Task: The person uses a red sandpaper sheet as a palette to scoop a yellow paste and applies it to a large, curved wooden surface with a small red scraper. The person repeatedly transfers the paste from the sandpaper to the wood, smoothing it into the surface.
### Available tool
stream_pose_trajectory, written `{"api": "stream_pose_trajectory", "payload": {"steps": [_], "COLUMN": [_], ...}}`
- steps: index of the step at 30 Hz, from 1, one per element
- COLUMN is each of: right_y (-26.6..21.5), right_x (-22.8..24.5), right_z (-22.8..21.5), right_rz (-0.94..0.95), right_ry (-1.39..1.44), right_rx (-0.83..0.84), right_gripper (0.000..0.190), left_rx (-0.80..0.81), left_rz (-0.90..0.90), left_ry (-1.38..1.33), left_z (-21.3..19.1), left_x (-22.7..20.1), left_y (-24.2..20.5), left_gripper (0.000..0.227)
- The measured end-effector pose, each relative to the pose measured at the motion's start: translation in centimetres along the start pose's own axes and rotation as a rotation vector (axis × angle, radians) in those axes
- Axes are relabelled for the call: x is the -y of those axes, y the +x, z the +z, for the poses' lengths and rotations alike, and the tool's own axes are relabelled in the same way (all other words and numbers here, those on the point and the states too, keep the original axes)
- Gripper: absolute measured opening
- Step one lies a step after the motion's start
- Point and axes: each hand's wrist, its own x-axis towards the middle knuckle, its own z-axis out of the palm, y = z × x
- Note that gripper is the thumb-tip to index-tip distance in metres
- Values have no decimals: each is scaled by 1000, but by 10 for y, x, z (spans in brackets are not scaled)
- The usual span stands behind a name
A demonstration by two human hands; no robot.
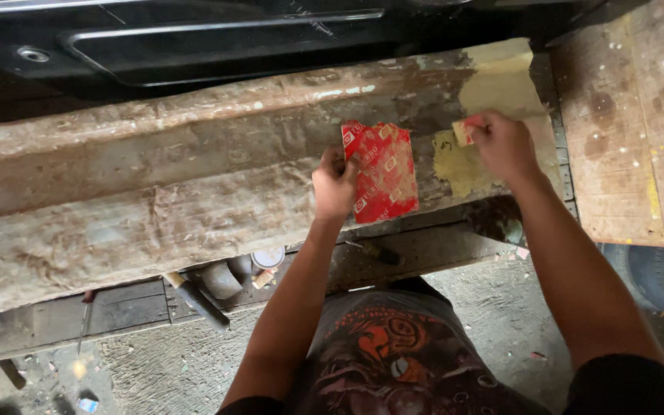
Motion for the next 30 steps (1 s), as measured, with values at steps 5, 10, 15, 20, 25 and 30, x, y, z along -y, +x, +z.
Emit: {"api": "stream_pose_trajectory", "payload": {"steps": [5, 10, 15, 20, 25, 30], "right_y": [-17, -25, -24, -22, -20, -15], "right_x": [17, 10, -10, -21, -34, -36], "right_z": [-6, -8, -7, -1, 8, 13], "right_rz": [-130, -507, -664, -774, -816, -766], "right_ry": [-348, -269, -164, -274, -291, -272], "right_rx": [-21, -209, -108, -115, -105, -12], "right_gripper": [20, 18, 38, 35, 33, 29], "left_rx": [-3, -34, -45, -72, -98, -132], "left_rz": [35, 56, 49, 85, 38, 90], "left_ry": [-40, -6, -29, -29, -63, 57], "left_z": [3, 3, 2, 3, 5, 4], "left_x": [4, 17, 26, 21, 16, 15], "left_y": [0, 4, 6, 1, 0, 0], "left_gripper": [12, 15, 16, 17, 17, 13]}}
